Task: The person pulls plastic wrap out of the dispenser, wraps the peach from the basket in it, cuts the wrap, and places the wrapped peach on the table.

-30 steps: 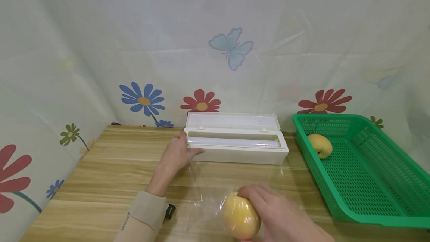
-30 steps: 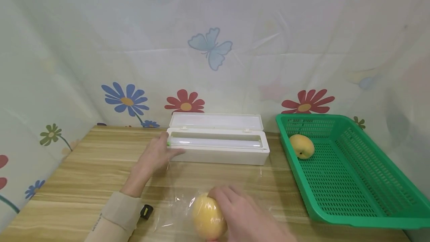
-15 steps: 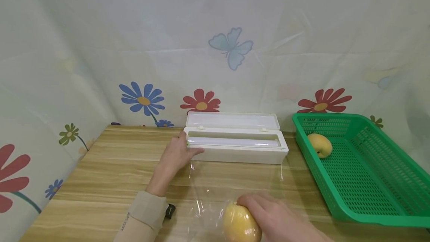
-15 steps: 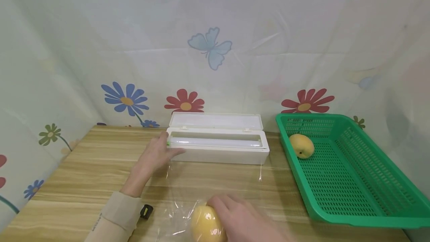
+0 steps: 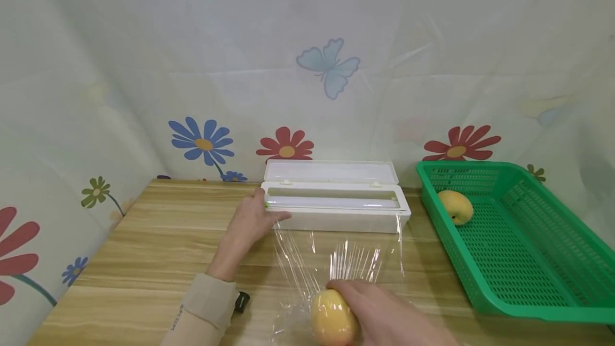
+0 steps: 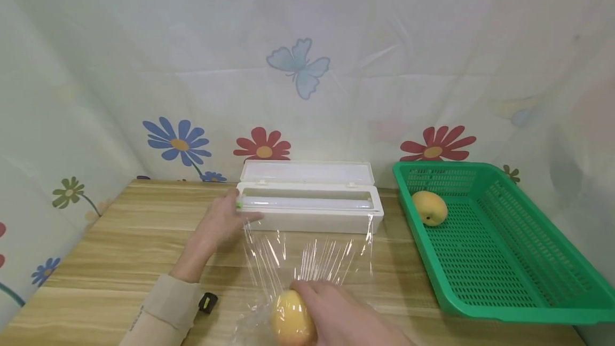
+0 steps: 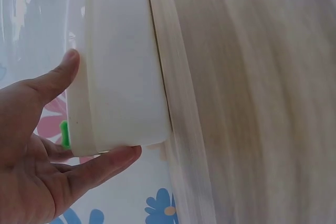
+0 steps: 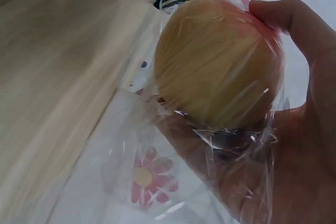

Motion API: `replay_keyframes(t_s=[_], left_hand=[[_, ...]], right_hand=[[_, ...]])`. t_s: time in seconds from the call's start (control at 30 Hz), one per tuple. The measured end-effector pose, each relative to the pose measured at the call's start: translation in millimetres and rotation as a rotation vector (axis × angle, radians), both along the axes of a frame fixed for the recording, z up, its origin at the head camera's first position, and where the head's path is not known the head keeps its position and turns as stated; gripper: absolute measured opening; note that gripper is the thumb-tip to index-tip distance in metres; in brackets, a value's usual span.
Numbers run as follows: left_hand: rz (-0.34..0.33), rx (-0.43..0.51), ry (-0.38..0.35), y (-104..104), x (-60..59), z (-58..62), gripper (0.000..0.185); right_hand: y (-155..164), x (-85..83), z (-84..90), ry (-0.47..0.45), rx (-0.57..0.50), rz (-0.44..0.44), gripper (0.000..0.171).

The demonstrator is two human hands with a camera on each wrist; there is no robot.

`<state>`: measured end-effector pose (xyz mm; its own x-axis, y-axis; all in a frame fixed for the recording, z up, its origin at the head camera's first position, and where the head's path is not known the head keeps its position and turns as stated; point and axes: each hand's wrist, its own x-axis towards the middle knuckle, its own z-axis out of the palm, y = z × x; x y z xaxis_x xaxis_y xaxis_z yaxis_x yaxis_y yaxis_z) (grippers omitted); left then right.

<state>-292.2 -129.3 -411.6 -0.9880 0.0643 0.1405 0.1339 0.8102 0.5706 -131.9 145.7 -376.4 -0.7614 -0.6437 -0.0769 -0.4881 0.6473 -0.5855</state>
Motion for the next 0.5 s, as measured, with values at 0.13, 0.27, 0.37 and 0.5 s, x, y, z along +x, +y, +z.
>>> replay_keyframes(t_s=[0.13, 0.27, 0.37, 0.5], left_hand=[[0.005, 0.038, -0.017, 0, -0.2, 1.5, 0.085], [-0.003, 0.062, -0.038, -3, 0.7, 2.2, 0.081], [-0.037, 0.098, -0.050, -8, 1.2, 2.3, 0.075], [-0.113, 0.093, -0.049, -17, 1.4, 6.0, 0.068]], right_hand=[[-2, -5.3, -10.4, -0.025, -0.018, 0.003, 0.083], [-2, -7.3, -19.9, -0.081, -0.044, -0.023, 0.085], [-1, -7.5, -23.9, -0.139, -0.070, -0.048, 0.075], [0, -7.6, -26.0, -0.122, -0.065, -0.049, 0.066]])
